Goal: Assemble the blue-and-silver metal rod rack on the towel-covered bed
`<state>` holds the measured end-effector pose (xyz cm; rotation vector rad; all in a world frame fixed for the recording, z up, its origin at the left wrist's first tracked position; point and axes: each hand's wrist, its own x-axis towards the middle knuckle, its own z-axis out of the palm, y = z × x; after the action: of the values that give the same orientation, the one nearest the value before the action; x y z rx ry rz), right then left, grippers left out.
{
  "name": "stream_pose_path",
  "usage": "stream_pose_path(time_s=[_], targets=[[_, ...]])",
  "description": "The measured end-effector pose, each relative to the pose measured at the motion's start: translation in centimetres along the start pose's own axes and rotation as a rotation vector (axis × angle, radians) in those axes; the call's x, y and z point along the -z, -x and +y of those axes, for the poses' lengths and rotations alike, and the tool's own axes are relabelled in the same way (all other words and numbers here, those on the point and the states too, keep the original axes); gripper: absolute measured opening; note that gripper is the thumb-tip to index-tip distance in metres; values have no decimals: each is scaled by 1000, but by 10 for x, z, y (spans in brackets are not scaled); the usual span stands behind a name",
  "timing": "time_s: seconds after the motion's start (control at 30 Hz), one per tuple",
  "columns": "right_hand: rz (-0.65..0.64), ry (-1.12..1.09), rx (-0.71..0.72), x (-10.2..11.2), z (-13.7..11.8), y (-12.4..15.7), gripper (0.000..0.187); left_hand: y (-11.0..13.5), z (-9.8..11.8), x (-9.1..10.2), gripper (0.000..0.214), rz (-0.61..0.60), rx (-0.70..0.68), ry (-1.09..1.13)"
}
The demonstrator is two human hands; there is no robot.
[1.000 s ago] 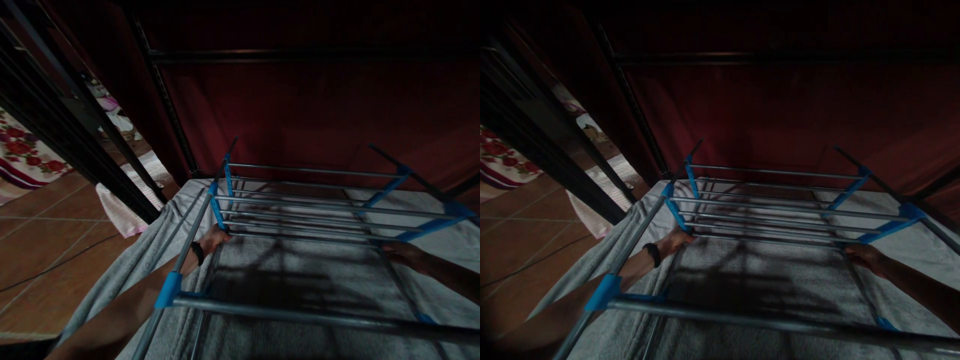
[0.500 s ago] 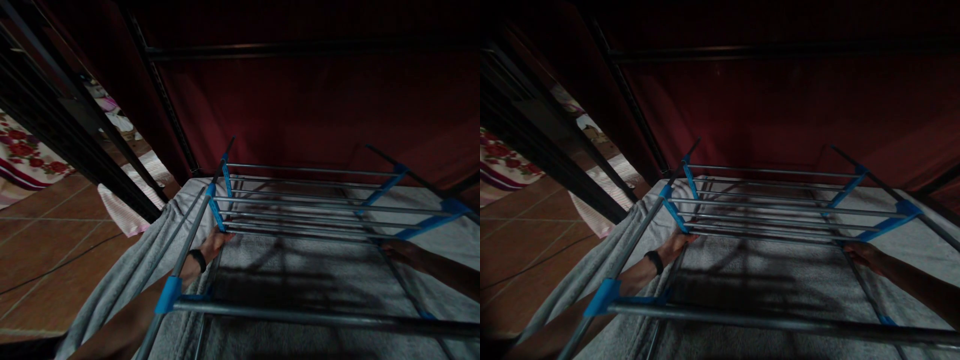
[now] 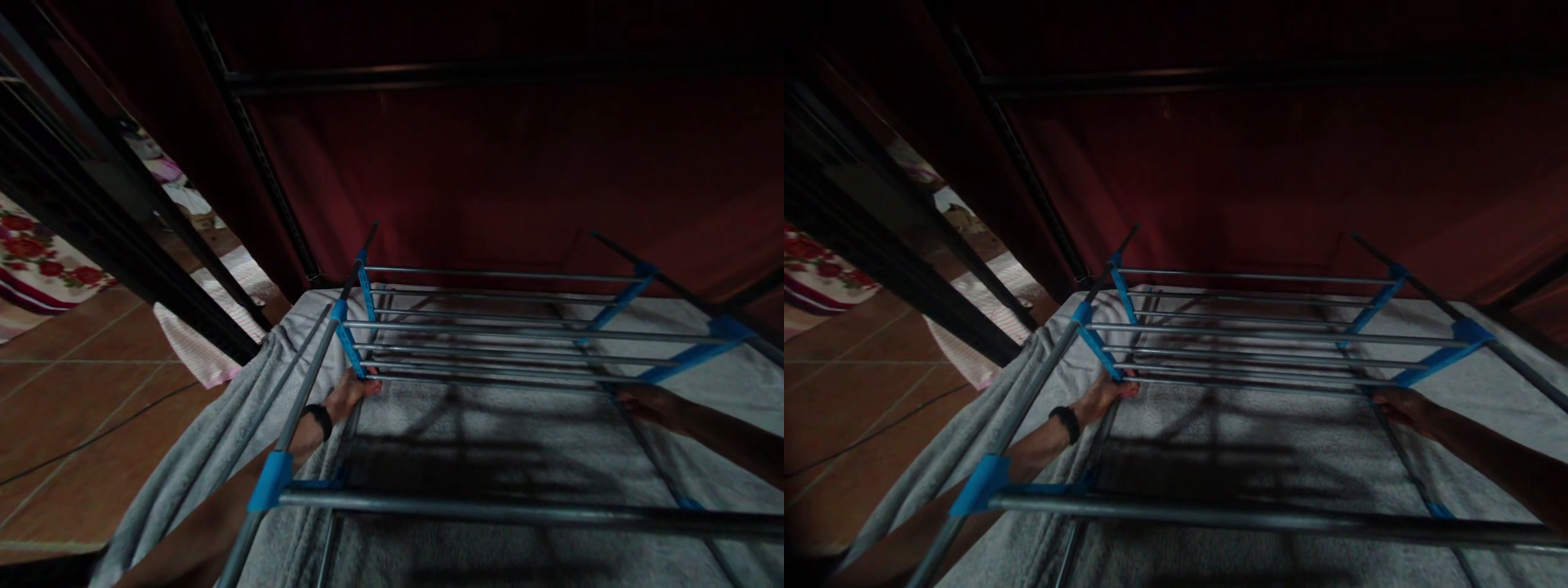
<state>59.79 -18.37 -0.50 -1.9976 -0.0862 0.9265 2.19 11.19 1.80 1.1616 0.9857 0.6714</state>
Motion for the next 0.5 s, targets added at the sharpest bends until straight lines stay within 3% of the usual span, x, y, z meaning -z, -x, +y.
stream_pose_path(time_s=[0.37,0.5], targets=[[-11,56,-22,0,-5,3,11,-6,-8,3,34,-35,-12,-20],[21,121,83,-4,-4,8,7,-3,-7,-1,32,17,-45,-49]])
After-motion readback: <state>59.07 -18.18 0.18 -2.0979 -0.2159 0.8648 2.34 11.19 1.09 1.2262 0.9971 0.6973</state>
